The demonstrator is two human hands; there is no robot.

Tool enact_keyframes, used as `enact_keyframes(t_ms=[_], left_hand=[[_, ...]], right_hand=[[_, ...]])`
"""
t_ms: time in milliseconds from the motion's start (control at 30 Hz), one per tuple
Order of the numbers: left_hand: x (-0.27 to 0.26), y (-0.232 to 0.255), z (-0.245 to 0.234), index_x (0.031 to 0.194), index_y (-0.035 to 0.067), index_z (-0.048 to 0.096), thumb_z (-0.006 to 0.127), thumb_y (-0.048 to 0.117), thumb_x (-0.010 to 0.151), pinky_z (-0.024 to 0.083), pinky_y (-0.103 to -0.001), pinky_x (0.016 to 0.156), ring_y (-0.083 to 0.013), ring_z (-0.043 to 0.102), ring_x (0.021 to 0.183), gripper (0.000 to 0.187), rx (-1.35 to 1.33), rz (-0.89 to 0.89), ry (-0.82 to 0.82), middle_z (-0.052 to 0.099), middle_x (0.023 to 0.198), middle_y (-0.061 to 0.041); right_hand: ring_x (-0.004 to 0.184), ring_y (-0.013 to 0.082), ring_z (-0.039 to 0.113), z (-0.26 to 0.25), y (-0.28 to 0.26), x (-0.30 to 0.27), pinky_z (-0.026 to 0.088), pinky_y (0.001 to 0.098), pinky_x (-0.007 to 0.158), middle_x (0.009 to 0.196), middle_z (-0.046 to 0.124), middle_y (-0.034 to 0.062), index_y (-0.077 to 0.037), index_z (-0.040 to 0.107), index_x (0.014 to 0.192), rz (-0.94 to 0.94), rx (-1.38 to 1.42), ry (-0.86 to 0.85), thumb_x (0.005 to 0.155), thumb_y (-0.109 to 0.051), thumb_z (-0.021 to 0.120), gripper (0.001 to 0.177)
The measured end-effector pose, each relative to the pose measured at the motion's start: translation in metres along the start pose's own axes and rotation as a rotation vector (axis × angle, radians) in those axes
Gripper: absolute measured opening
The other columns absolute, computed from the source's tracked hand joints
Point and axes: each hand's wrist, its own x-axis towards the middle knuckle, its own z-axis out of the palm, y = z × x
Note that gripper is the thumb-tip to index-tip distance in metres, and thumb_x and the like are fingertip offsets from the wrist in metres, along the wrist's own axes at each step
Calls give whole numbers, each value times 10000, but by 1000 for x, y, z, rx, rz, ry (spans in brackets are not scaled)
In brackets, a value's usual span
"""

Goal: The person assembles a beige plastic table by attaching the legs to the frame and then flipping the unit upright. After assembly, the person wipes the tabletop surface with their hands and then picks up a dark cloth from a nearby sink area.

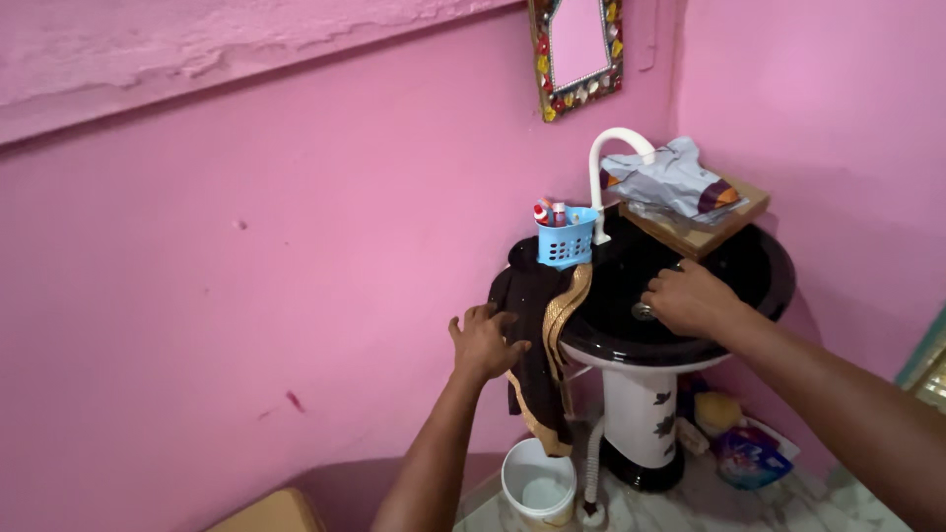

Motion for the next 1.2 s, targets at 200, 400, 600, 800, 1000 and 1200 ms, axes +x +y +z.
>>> enact_keyframes(t_ms=[200, 400, 600, 800, 1000, 1200], left_hand=[[93, 10, 75, 1412, 254, 574, 842, 501, 736, 165, -711, 1177, -288, 272, 1506, 768, 2, -30, 24, 390, 1567, -94], [183, -3, 164, 1485, 185, 493, 873, 505, 702, 200, -742, 1152, -358, 201, 1539, 928, -31, -173, -42, 311, 1618, -155], [228, -3, 224, 1594, 164, 249, 886, 518, 728, 190, -818, 1087, -363, 106, 1563, 1132, -126, -325, -110, 191, 1670, -160], [242, 12, 223, 1656, 195, 162, 922, 453, 664, 302, -733, 1121, -384, 280, 1492, 1276, -144, -447, -205, 296, 1602, -191], [247, -11, 223, 1565, 67, 308, 928, 316, 600, 490, -492, 1077, -405, 558, 1297, 1174, -308, -398, -55, 555, 1386, -252], [254, -41, 269, 1287, -51, 607, 851, 216, 693, 515, -510, 980, -478, 633, 1114, 695, -275, -265, 193, 667, 1148, -313]], right_hand=[[1012, 190, 653, 62, 37, 89, 505, 408, 813, 1026, 684, -30, -195, 700, 1020, -91, 2, -4, 897, -228, 602, 161], [1095, 182, 596, 101, 76, 187, 424, 443, 1046, 976, 688, -19, -148, 694, 1027, -209, 9, 315, 864, -184, 606, 188], [1180, 209, 589, 131, 89, 253, 375, 525, 1119, 998, 692, 5, -122, 690, 976, -323, -15, 564, 793, -182, 646, 198], [1185, 234, 590, 168, 84, 291, 357, 559, 1154, 977, 700, 27, -106, 694, 970, -313, -55, 465, 864, -176, 629, 143], [1085, 228, 640, 189, 83, 320, 382, 578, 1096, 871, 724, 31, -82, 719, 981, -210, 70, 540, 820, -166, 627, 203], [1042, 204, 691, 197, 79, 329, 465, 491, 1054, 937, 747, 26, -154, 736, 931, -139, 133, 184, 924, -128, 601, 137]])
